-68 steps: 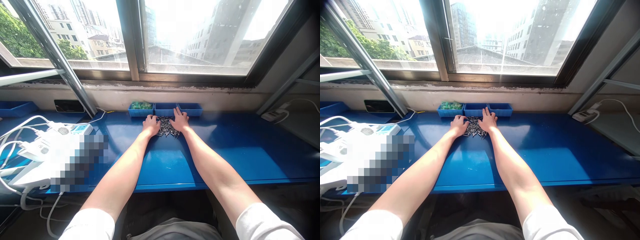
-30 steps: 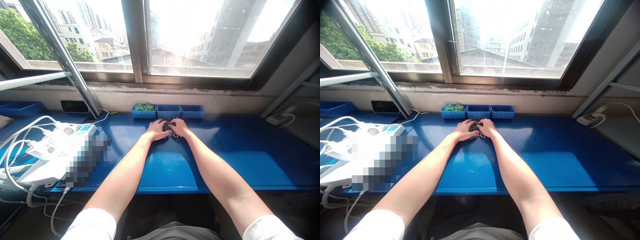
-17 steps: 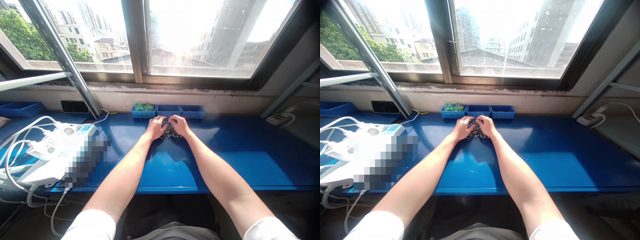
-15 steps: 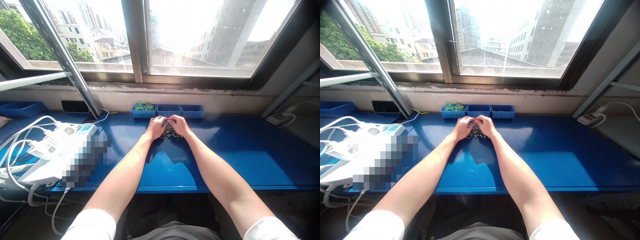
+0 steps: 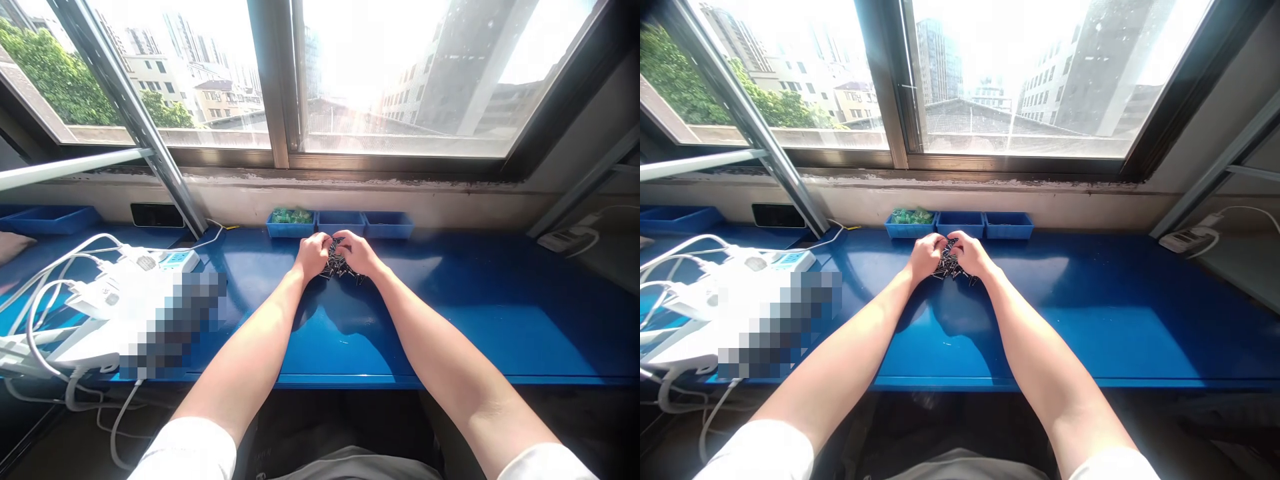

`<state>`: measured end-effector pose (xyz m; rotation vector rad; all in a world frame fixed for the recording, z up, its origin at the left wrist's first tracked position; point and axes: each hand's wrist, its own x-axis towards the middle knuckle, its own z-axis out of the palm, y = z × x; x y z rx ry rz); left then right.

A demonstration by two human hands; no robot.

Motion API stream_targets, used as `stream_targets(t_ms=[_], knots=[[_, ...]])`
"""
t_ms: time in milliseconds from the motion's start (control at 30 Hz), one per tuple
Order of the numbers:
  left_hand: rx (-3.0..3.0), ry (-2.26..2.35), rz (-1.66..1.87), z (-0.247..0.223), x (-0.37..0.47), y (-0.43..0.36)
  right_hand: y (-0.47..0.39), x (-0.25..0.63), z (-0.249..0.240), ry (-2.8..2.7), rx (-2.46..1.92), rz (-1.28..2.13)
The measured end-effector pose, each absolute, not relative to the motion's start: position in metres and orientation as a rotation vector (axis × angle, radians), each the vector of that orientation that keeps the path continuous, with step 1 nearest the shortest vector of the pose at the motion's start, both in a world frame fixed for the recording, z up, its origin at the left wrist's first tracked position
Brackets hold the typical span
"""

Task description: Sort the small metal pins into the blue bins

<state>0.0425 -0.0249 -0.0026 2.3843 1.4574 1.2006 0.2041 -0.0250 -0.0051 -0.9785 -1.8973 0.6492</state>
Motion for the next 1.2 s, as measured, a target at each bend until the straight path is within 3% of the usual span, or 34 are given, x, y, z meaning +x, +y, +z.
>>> stream_targets(t_ms=[333, 867, 1200], knots=[[2.465, 1.363, 1.209, -0.002, 0.045, -0.031, -0.027, 0.2, 0.001, -1.587, -1.054, 0.77], [2.43, 1.423, 1.231, -0.006, 0.043, -0.023, -0.028, 0.209, 0.004, -1.557, -0.981, 0.808], [2.158, 1.889, 1.024, -0.01, 0.032, -0.016, -0.009, 0.24, -0.001, -1.406, -1.605, 0.154]])
